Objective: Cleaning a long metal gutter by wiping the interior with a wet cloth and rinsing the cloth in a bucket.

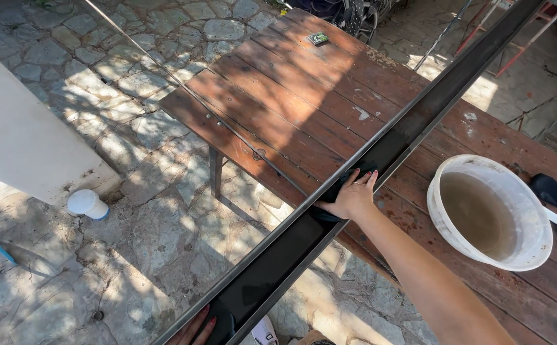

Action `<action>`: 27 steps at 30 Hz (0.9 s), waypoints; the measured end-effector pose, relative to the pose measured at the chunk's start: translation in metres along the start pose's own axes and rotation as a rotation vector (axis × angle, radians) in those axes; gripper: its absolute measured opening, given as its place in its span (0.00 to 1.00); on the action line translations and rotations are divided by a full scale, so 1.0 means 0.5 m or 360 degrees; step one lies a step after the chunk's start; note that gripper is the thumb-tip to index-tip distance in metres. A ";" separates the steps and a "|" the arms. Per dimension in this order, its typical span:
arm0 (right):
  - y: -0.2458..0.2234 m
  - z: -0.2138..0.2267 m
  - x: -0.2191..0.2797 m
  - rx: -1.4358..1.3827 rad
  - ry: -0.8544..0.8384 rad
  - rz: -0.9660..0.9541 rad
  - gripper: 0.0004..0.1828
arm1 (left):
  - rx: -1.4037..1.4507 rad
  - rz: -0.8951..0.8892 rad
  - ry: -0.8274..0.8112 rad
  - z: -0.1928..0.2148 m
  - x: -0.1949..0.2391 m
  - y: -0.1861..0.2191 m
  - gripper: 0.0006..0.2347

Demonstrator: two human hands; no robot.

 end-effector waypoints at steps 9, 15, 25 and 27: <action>-0.173 -0.067 0.218 0.0363 -0.0218 0.0248 0.79 | 0.0389 0.0056 -0.0861 0.089 -0.022 -0.010 0.31; -0.309 -0.150 0.346 0.0336 -0.0151 0.0484 0.82 | -0.0125 -0.0158 -0.0191 0.165 -0.025 0.019 0.30; -0.384 -0.191 0.365 0.0233 0.0013 0.0442 0.73 | 0.0146 -0.0219 -0.0187 0.244 0.010 0.026 0.24; -0.392 -0.188 0.357 0.0236 0.0094 0.0365 0.76 | 0.0286 -0.0240 -0.0308 0.247 0.040 0.011 0.24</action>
Point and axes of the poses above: each hand's wrist, its own x-axis away from the middle knuckle, its own z-axis out of the back of the hand, y = z × x, the point moved 5 cm from there along -x, towards the middle knuckle, and after that the axes turned 11 degrees about -y, right-handed, at the moved point
